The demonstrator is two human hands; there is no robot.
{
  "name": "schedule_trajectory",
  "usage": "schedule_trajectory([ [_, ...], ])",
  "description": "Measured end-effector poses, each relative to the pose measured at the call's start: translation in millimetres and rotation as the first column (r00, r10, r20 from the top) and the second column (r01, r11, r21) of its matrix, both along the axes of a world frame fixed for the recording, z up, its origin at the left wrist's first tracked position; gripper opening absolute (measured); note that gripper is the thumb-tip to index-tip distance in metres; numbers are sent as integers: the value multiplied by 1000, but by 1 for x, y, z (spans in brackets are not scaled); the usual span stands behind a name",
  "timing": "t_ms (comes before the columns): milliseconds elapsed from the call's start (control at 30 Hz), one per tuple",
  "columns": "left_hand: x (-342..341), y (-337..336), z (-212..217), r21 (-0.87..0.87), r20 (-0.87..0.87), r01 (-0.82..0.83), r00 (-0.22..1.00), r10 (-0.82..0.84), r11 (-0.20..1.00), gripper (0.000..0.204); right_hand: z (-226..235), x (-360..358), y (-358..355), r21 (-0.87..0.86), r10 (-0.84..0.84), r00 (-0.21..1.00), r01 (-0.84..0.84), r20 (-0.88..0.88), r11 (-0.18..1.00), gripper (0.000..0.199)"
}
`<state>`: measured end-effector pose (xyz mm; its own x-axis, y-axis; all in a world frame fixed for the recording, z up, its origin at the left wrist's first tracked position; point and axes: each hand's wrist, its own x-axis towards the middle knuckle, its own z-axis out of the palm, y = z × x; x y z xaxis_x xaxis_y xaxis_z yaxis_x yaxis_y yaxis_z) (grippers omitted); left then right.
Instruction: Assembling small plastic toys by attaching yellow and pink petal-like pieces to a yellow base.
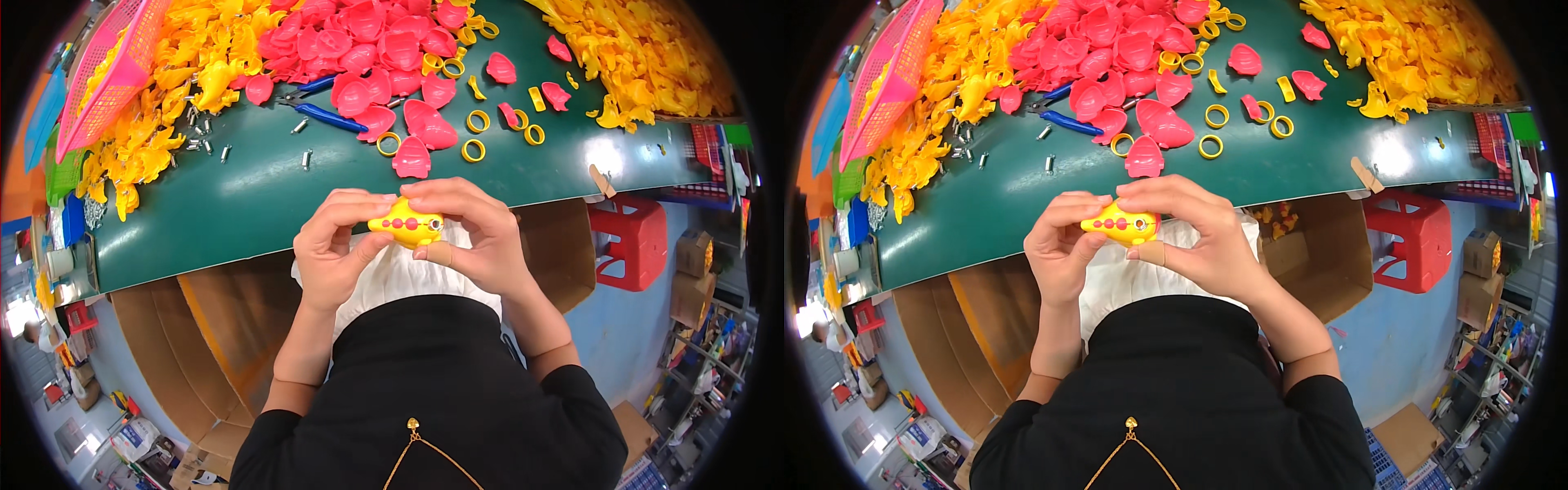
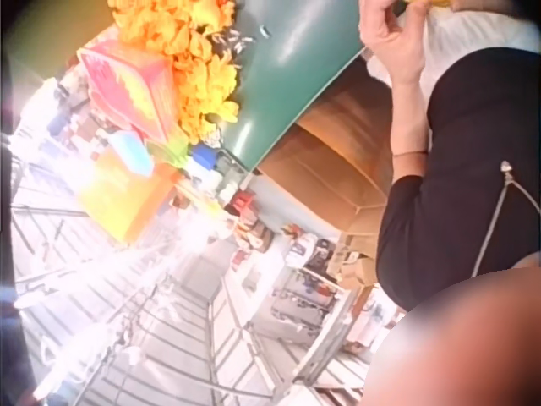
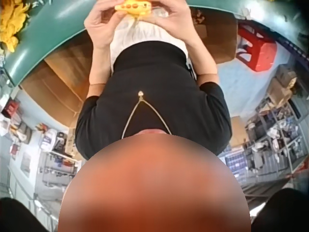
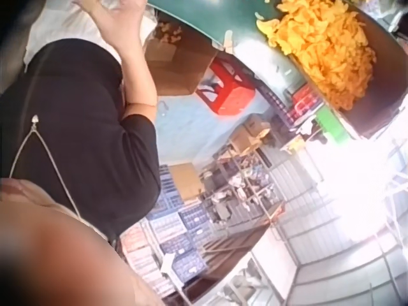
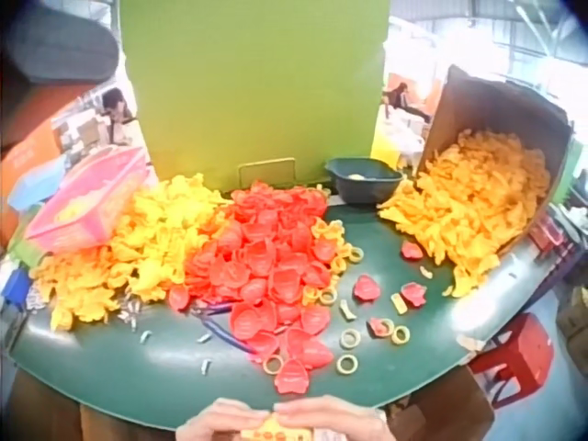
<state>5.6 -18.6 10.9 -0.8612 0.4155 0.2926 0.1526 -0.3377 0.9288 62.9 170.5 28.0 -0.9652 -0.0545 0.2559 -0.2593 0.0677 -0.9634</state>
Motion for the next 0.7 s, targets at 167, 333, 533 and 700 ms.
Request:
schedule_trajectory([
  [167,4,12,-6,-38,-68,-1,998,-2,999,30,-7,6,0,21,-41,998,42,-43,999,47],
  [333,5,22,-12,-123,-38,76,996,-81,989,35,-5,18,14,152,-37,994,22,99,988,54],
  [533,-29,67,3,-481,-667,-356,742,-71,801,48,-5,18,75,-353,-289,935,347,208,869,67],
  [700,-33,114,1,-608,-782,-561,547,-301,561,40,-14,19,84,-487,-328,934,355,143,798,64],
])
